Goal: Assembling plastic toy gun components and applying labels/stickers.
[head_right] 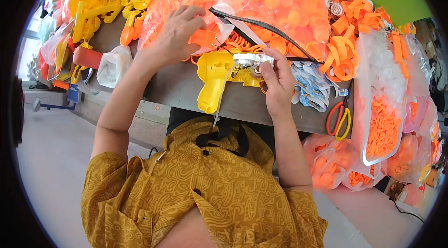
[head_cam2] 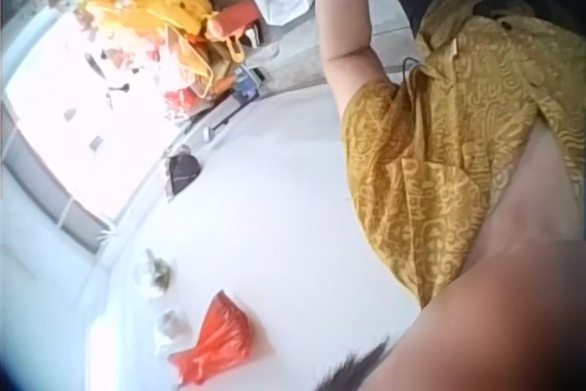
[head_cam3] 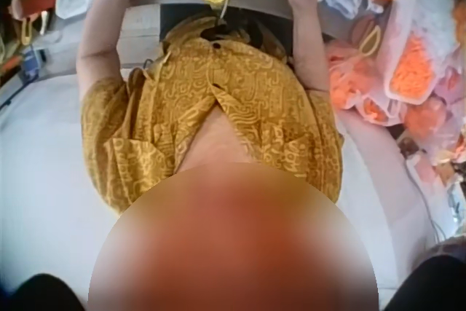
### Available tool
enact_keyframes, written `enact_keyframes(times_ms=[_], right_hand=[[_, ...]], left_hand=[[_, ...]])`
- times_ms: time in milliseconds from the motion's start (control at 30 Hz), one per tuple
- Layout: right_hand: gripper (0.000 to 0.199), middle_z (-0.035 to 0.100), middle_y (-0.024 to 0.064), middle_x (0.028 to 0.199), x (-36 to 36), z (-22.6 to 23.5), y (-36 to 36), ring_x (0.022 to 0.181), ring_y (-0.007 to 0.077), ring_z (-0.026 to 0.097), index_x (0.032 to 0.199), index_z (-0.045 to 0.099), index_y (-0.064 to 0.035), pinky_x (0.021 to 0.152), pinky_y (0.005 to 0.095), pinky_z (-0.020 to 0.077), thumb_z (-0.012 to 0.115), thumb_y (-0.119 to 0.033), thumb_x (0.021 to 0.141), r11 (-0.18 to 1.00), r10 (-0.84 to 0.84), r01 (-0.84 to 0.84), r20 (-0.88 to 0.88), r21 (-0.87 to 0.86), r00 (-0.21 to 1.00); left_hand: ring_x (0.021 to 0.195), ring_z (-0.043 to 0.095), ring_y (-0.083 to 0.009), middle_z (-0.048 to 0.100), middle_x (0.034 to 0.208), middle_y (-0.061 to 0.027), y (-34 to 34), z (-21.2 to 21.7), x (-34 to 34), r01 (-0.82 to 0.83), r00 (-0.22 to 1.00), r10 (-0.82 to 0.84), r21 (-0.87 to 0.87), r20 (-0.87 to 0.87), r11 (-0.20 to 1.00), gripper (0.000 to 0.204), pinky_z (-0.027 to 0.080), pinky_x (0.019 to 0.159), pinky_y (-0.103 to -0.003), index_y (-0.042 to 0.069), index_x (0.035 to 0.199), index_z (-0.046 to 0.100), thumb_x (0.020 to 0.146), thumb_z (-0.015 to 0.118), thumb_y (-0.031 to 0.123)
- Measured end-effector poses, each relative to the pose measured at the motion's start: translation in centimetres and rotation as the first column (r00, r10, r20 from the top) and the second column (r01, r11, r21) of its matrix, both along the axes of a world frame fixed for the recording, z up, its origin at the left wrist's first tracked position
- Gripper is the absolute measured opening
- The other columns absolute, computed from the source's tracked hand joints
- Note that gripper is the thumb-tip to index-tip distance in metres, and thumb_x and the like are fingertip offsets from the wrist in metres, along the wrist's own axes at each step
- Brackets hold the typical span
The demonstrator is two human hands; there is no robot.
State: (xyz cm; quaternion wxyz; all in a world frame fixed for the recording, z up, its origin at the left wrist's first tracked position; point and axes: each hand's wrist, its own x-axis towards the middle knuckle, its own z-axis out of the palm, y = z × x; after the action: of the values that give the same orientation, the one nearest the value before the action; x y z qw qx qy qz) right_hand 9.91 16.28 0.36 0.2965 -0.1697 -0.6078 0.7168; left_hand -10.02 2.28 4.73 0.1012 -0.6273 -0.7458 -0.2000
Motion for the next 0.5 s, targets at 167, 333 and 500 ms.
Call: enact_keyframes(times_ms=[167,333,500], right_hand=[[0.027,0.056,0.0036,0.091,0.0,-0.1,0.2,0.069,0.0082,0.058,0.112,0.045,-0.0023,0.047,0.0150,0.0356,0.046,-0.015,0.089,1.000,-0.003,0.003,0.063,0.010,0.998],[0.028,0.057,0.0024,0.089,-0.3,-0.6,-0.3,0.068,0.0087,0.061,0.112,0.045,-0.0039,0.039,0.0129,0.0267,0.048,-0.020,0.088,1.000,-0.028,0.028,0.030,-0.008,0.999],[0.028,0.057,0.0022,0.090,-0.2,-0.8,-0.4,0.068,0.0086,0.061,0.111,0.046,-0.0039,0.039,0.0124,0.0262,0.048,-0.020,0.088,0.999,-0.031,0.030,0.026,0.028,0.999]], left_hand=[[0.087,0.051,-0.0322,0.051,0.095,-0.0162,-1.5,2.9,3.4,-0.037,0.995,0.055,-0.194,0.087,0.980,0.043,0.042,0.073,-0.039,0.002,0.100,0.046,0.059,0.058,0.002],[0.075,0.055,-0.0388,0.053,0.087,-0.0211,-3.2,1.9,5.9,0.060,0.896,0.030,-0.189,0.442,0.980,0.054,0.045,0.066,-0.043,0.007,0.115,0.033,0.068,0.059,0.010],[0.075,0.056,-0.0383,0.054,0.086,-0.0215,-3.3,2.0,7.2,0.014,0.808,0.062,-0.125,0.586,0.992,0.051,0.046,0.066,-0.042,0.008,0.115,0.034,0.071,0.059,0.011]])
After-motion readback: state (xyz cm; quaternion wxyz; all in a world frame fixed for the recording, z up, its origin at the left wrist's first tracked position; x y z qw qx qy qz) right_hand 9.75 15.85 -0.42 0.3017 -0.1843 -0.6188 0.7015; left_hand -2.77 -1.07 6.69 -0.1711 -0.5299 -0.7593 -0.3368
